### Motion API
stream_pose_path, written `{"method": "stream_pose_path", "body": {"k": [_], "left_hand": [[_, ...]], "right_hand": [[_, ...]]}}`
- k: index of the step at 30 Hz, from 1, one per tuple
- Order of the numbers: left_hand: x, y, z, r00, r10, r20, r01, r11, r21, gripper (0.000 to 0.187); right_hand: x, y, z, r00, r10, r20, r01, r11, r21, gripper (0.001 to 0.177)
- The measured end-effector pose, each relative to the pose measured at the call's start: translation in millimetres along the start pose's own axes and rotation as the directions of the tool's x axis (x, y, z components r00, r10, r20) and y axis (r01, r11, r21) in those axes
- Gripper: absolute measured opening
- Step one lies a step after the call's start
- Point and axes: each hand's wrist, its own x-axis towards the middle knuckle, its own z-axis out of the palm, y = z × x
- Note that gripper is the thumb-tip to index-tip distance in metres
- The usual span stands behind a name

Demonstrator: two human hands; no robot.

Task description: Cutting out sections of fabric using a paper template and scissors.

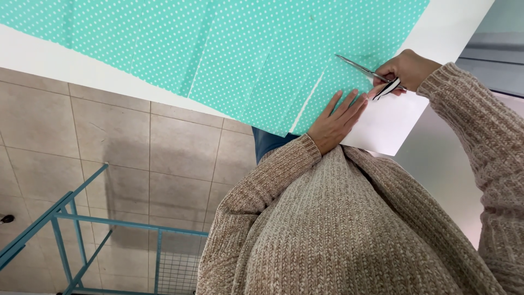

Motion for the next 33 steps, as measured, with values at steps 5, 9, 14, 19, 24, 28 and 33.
{"method": "stream_pose_path", "body": {"k": [5,9,14,19,24,28,33], "left_hand": [[0,-1,0,1.0,0.008,0.001,-0.008,1.0,0.003,0.057],[-2,1,0,0.999,0.001,-0.036,-0.001,1.0,-0.011,0.054],[-1,0,-3,1.0,0.01,0.002,-0.01,1.0,0.009,0.057],[-6,4,-5,0.992,-0.078,-0.095,0.065,0.988,-0.138,0.055],[-28,-28,6,0.931,-0.365,0.004,0.364,0.928,-0.074,0.071],[-42,-38,-37,0.879,-0.474,-0.045,0.475,0.88,0.002,0.063],[-45,-37,-31,0.888,-0.45,-0.097,0.452,0.892,-0.008,0.062]], "right_hand": [[12,8,3,0.997,-0.074,0.008,0.074,0.997,0.024,0.014],[13,-6,3,0.999,-0.051,-0.001,0.051,0.998,0.047,0.027],[10,-10,-2,0.998,-0.067,-0.015,0.066,0.998,-0.019,0.009],[14,-6,0,0.996,-0.088,-0.022,0.087,0.996,-0.036,0.004],[1,-24,-4,1.0,-0.008,0.021,0.004,0.981,0.195,0.014],[3,-33,-8,0.998,-0.055,0.009,0.053,0.987,0.154,0.016],[5,-39,-9,0.998,-0.066,0.024,0.062,0.987,0.149,0.003]]}}
